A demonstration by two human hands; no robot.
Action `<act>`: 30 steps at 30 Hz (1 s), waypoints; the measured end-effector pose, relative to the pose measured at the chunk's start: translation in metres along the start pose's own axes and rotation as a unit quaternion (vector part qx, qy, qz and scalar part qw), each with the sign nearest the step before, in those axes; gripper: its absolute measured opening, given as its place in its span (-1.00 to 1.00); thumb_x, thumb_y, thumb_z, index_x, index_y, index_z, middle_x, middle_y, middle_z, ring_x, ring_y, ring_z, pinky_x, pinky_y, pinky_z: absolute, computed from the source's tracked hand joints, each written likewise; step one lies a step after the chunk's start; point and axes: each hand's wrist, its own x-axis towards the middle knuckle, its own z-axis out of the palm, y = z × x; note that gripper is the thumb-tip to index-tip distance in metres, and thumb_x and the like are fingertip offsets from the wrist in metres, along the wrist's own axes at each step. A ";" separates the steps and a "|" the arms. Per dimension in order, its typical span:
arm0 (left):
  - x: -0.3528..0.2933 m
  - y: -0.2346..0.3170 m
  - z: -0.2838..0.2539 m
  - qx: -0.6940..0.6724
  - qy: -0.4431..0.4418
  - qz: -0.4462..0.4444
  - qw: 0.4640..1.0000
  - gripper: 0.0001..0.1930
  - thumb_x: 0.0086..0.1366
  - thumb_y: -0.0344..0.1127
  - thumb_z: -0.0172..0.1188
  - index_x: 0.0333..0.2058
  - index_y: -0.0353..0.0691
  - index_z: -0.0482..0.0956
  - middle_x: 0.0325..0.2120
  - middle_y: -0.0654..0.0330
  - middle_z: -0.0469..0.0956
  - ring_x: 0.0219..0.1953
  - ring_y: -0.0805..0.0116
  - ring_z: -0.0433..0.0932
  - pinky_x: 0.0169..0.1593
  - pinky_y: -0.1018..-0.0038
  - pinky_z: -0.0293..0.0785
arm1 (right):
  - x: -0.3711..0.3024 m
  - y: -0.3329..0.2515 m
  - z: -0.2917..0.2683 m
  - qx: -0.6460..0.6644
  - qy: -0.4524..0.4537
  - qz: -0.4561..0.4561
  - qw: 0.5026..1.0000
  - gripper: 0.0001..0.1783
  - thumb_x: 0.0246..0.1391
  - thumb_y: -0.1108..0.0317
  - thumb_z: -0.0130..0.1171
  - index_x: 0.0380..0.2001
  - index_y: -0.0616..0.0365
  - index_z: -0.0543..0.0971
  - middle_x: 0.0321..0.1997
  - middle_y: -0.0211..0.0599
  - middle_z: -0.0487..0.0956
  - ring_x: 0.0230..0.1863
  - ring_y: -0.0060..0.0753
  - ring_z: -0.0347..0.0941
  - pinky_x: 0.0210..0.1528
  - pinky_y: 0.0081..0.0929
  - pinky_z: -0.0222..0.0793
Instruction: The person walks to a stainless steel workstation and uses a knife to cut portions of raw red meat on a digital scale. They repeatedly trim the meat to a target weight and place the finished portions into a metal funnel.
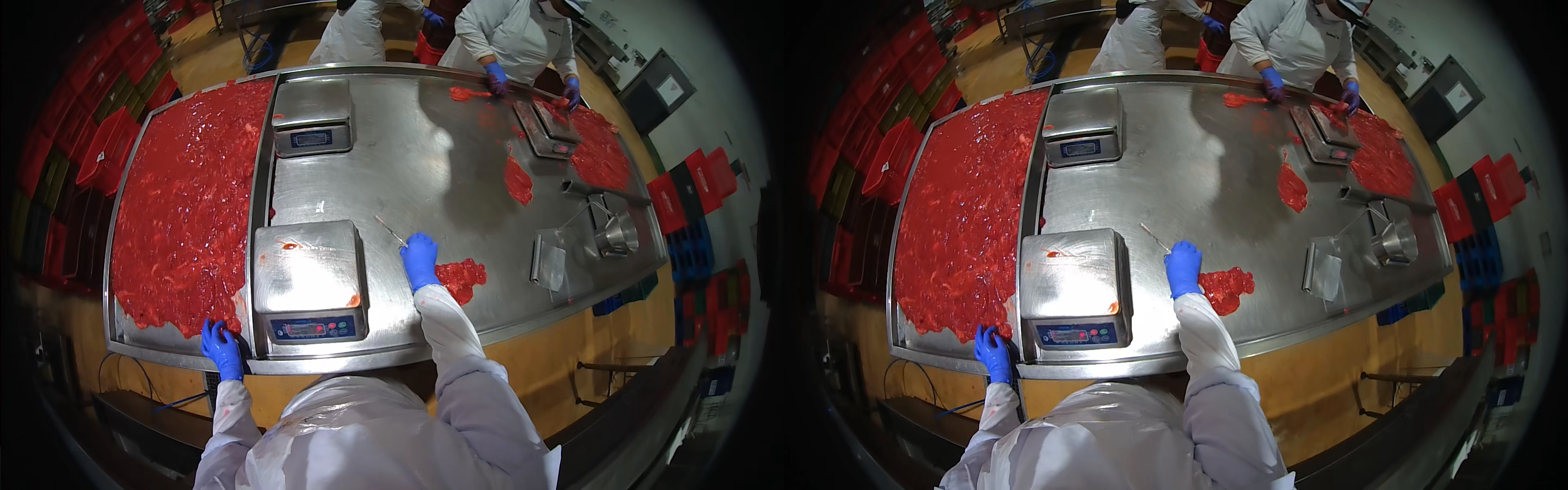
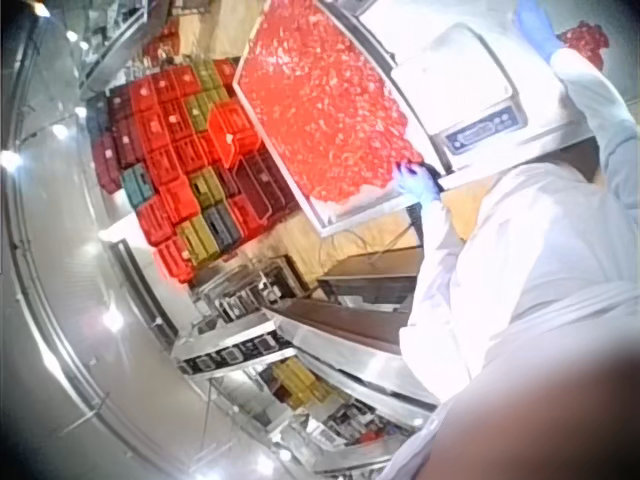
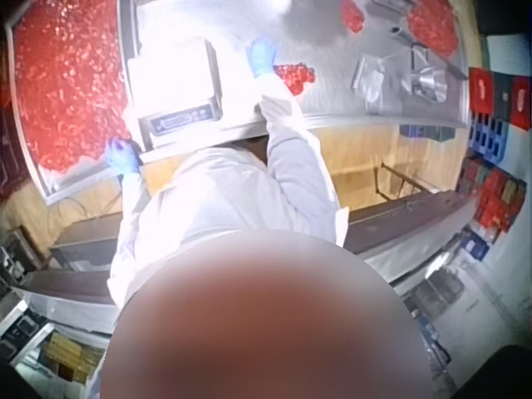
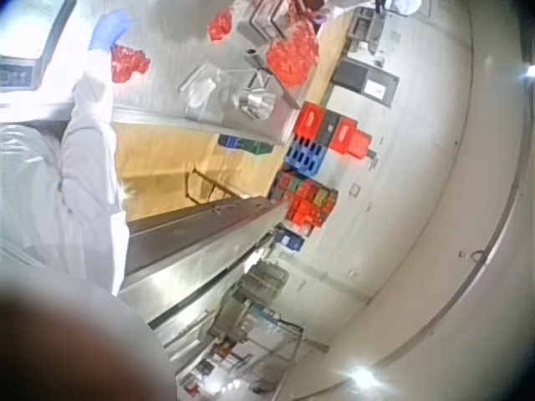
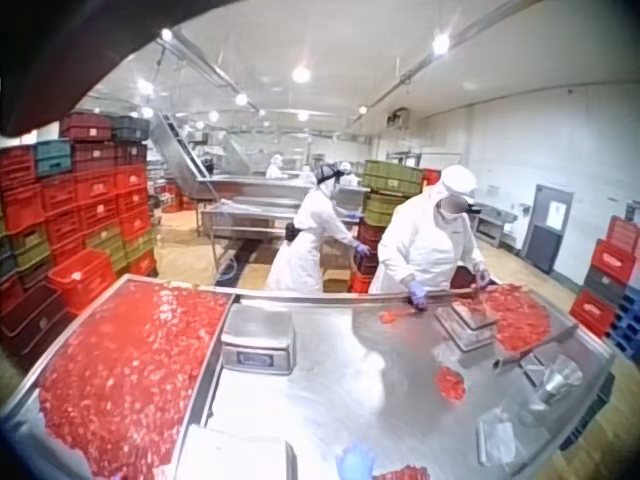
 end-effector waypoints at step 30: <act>-0.033 0.294 -0.191 -0.603 -0.542 0.130 0.571 -0.59 0.40 -0.18 -0.09 0.14 -0.23 0.31 -0.06 0.24 0.45 0.00 0.43 0.40 0.14 0.43 0.26 | -0.203 -0.088 -0.231 0.673 -0.278 -0.013 0.686 -0.83 0.17 0.40 0.03 -0.23 0.25 0.49 -0.37 -0.39 0.51 -0.39 -0.61 0.41 -0.31 -0.61 0.34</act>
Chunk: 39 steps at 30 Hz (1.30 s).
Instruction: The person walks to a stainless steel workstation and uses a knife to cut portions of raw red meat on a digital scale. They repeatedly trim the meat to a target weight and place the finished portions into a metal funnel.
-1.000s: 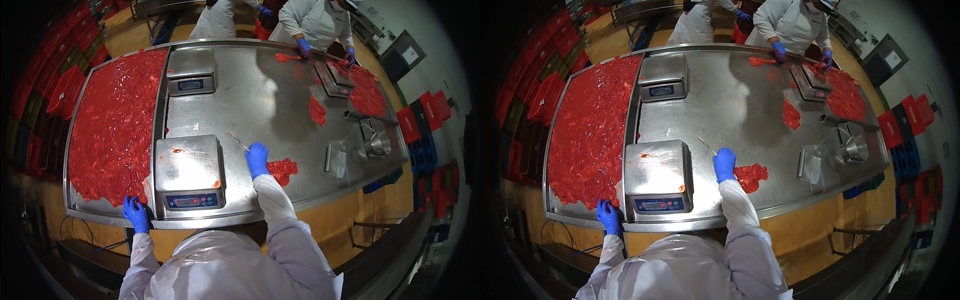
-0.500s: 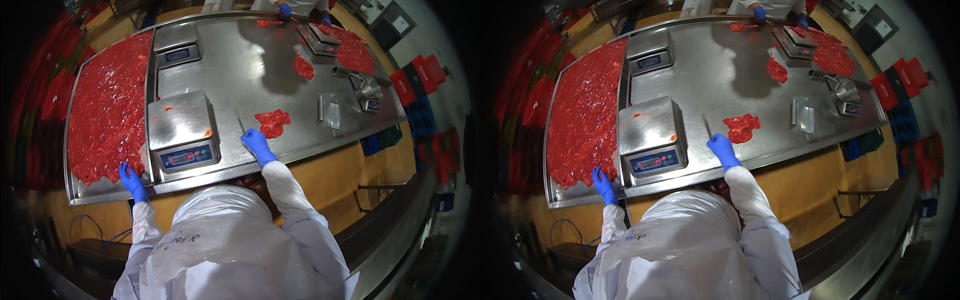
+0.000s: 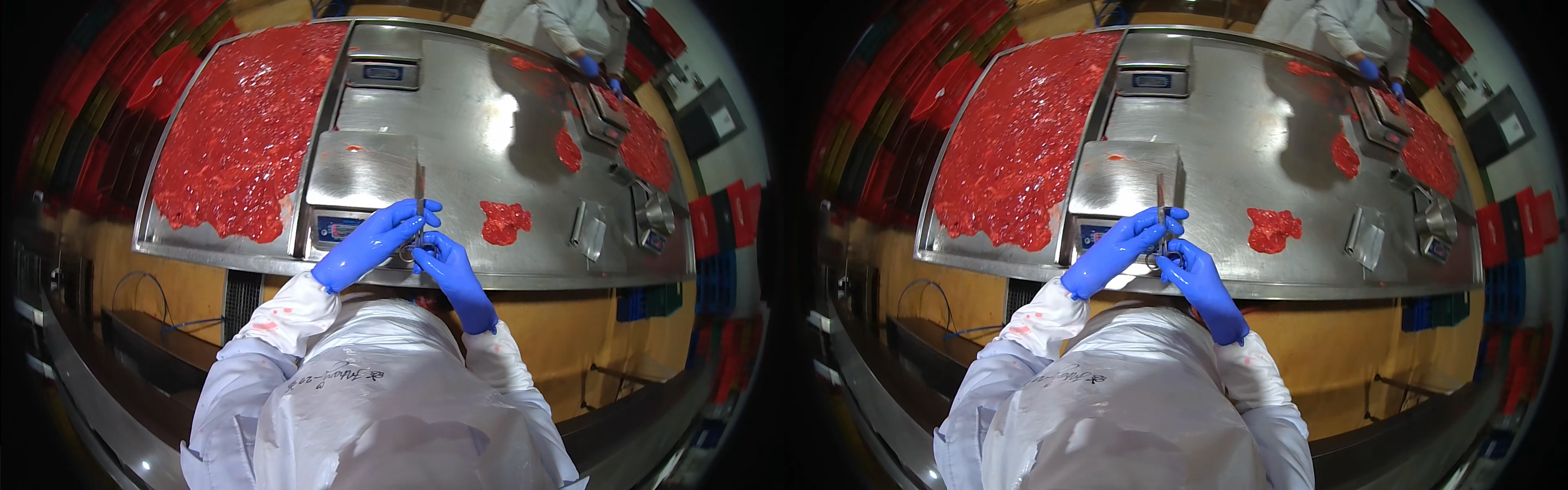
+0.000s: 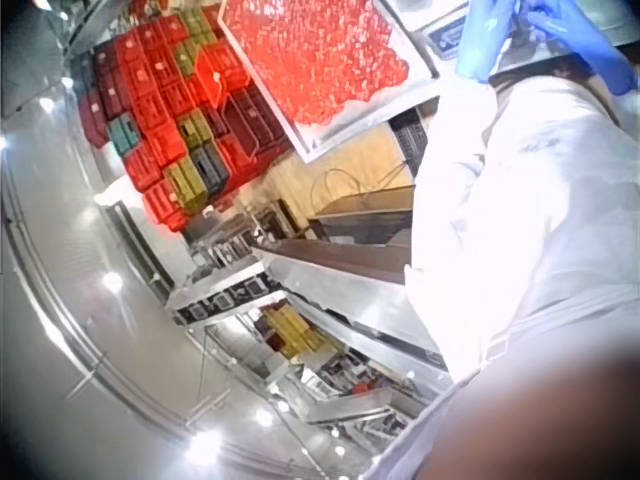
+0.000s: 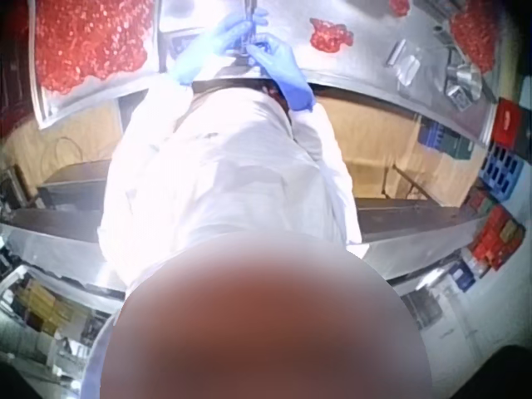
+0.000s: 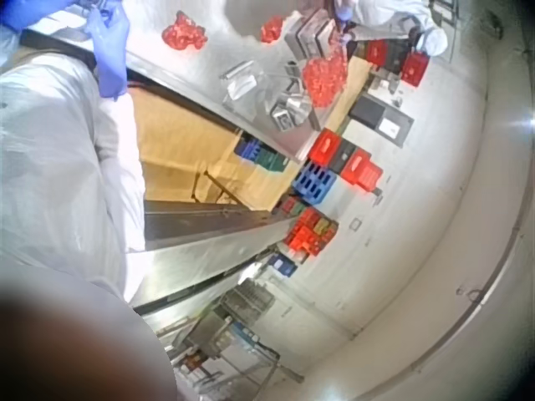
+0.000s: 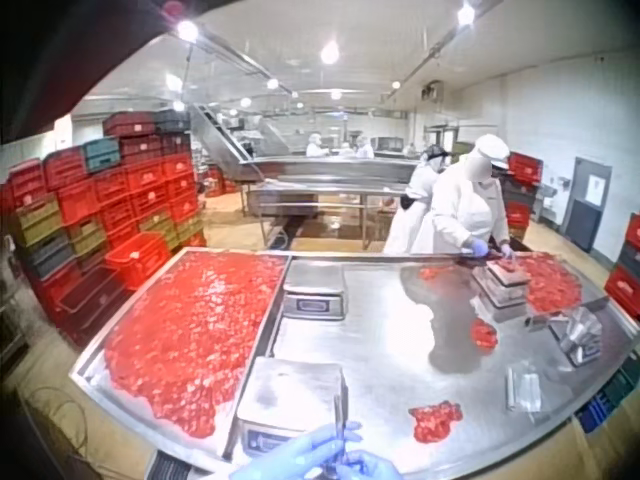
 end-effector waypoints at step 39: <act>-0.331 -0.106 -0.306 -0.114 0.554 -0.028 0.824 -0.51 0.41 -0.12 -0.27 0.18 -0.34 0.22 0.14 0.09 0.28 0.20 0.26 0.25 0.29 0.39 0.07 | 0.230 0.171 0.312 0.314 -0.141 0.388 0.855 -0.63 0.16 0.02 0.06 -0.39 0.14 0.44 -0.50 -0.33 0.51 -0.39 -0.37 0.53 -0.31 -0.47 0.51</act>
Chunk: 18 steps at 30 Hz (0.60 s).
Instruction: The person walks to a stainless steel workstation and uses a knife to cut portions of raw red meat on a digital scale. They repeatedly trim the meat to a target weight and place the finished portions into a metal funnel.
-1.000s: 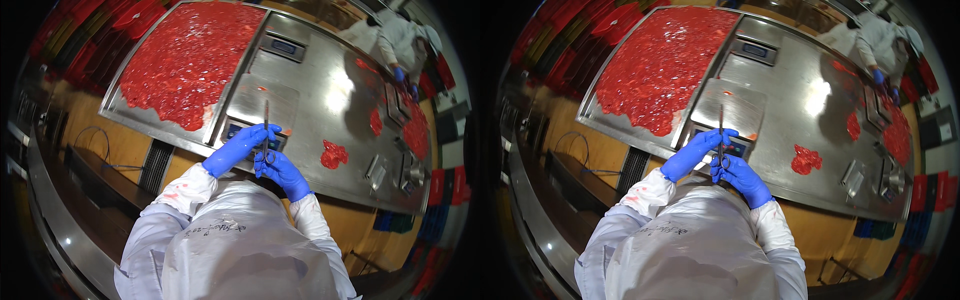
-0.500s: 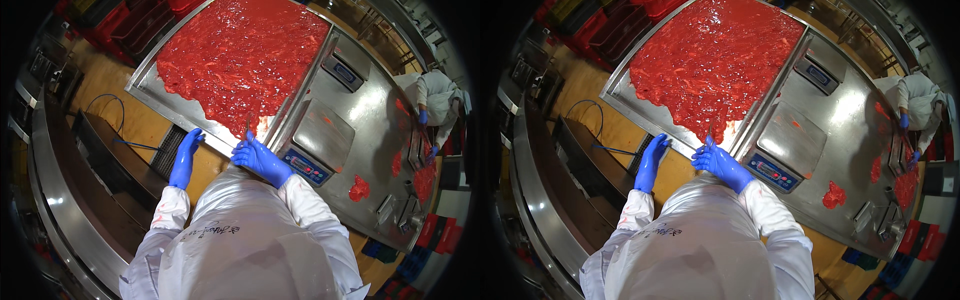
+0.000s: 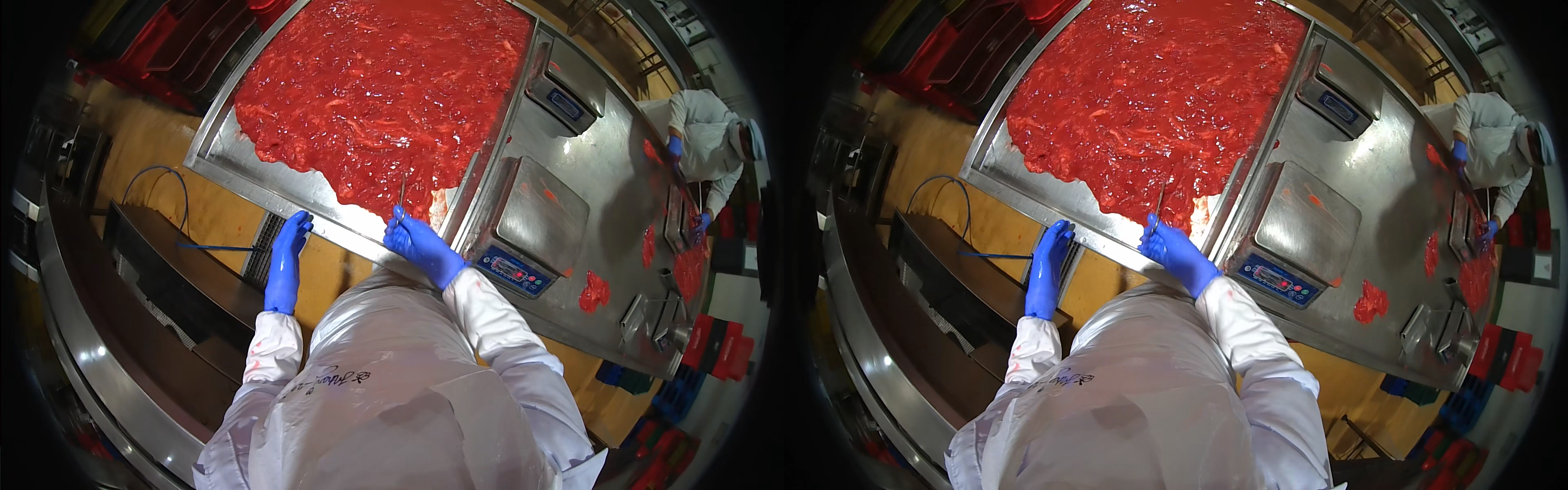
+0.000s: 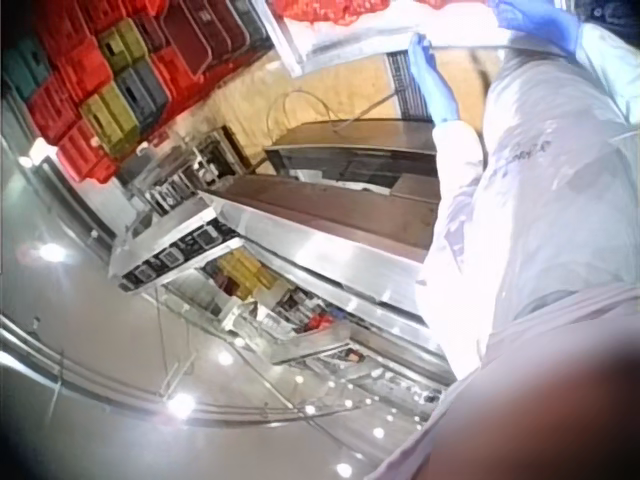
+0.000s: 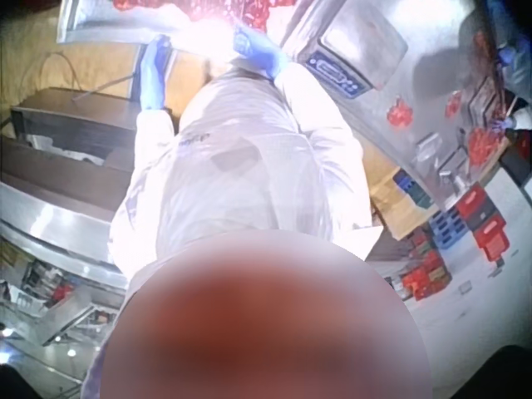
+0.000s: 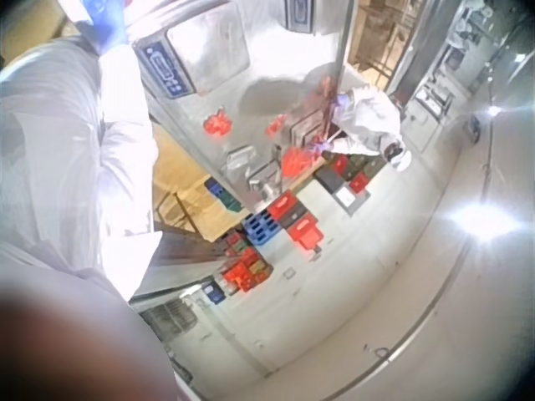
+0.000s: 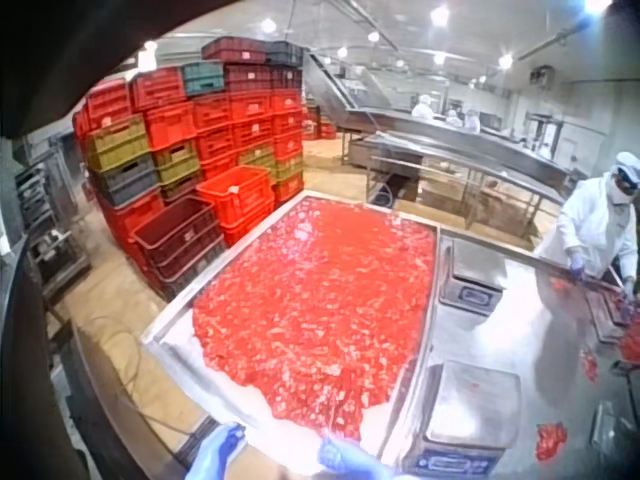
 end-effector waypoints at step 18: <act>0.079 -0.008 0.051 0.049 -0.063 -0.064 0.995 -0.46 0.37 -0.02 -0.16 0.19 -0.25 0.25 0.13 0.17 0.33 0.19 0.31 0.27 0.23 0.41 0.08 | -0.058 -0.015 0.004 0.035 -0.097 0.014 0.995 -0.51 0.21 -0.10 -0.09 -0.36 0.15 0.46 -0.39 -0.27 0.48 -0.29 -0.32 0.45 -0.15 -0.37 0.40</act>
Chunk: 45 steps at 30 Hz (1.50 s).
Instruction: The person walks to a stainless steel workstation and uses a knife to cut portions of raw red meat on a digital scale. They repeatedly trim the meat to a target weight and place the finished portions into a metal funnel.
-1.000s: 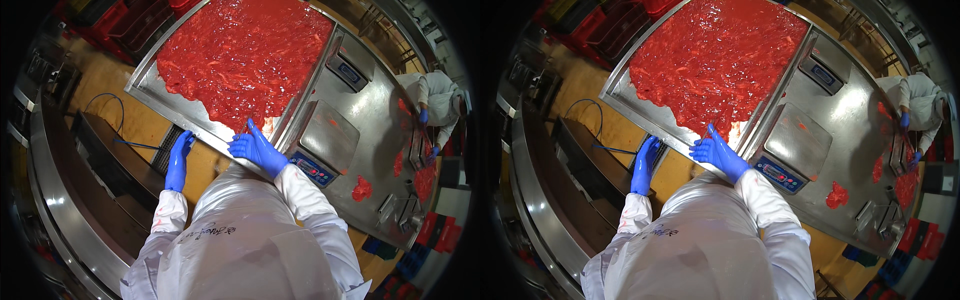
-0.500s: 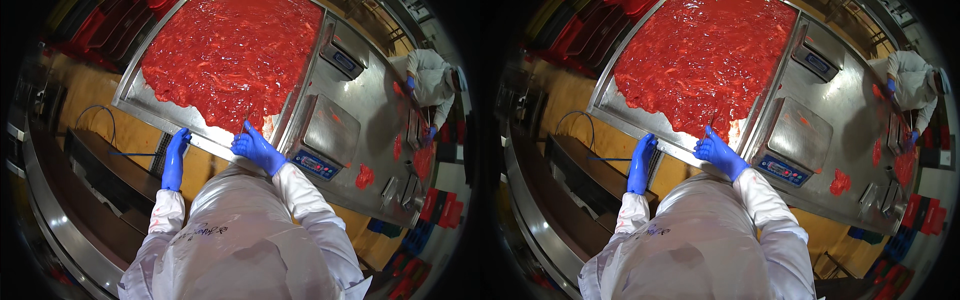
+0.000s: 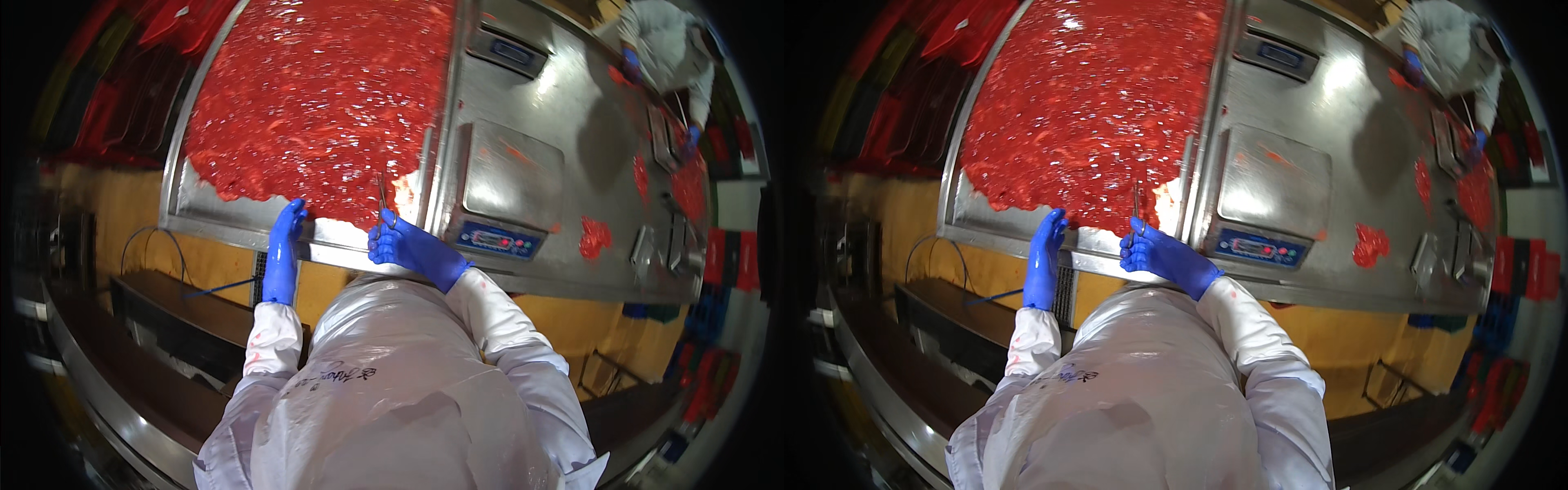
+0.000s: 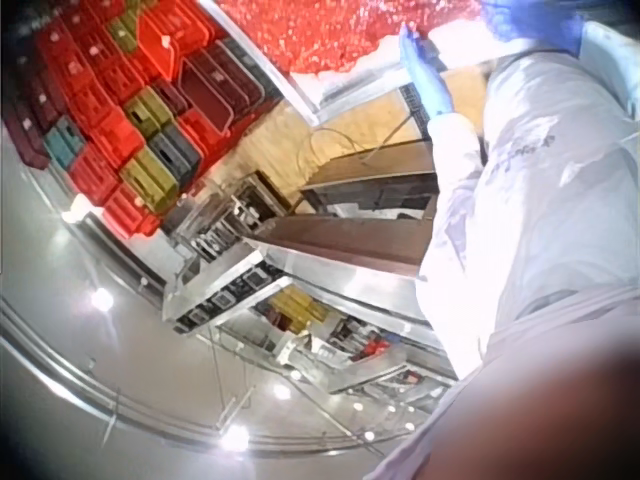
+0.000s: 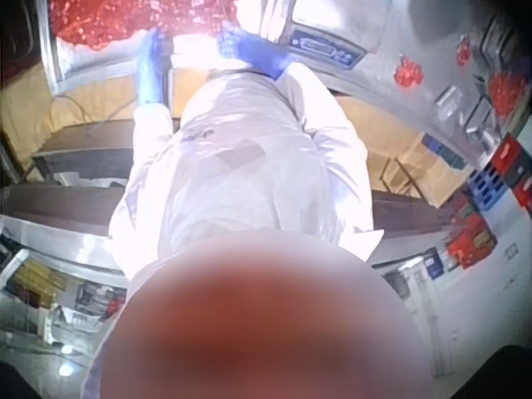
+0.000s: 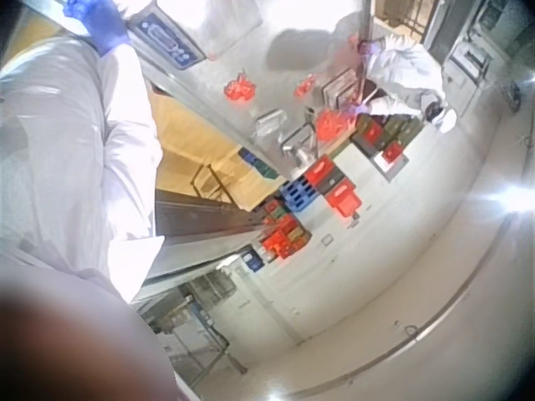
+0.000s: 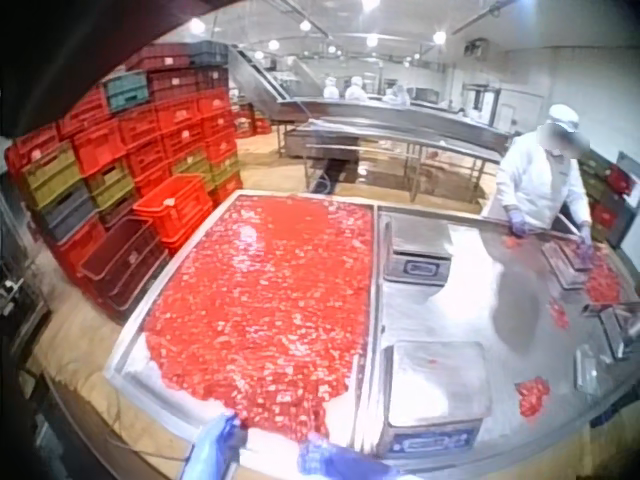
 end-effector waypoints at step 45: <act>-0.050 0.164 0.229 0.289 -0.142 0.318 0.892 -0.76 0.13 -0.48 0.13 -0.19 -0.37 0.53 -0.31 0.23 0.57 -0.22 0.54 0.50 -0.09 0.57 0.40 | -0.336 -0.023 -0.149 -0.110 0.262 -0.452 0.846 -0.67 0.19 0.19 0.05 -0.24 0.31 0.46 -0.27 -0.25 0.47 -0.28 -0.42 0.49 -0.11 -0.48 0.43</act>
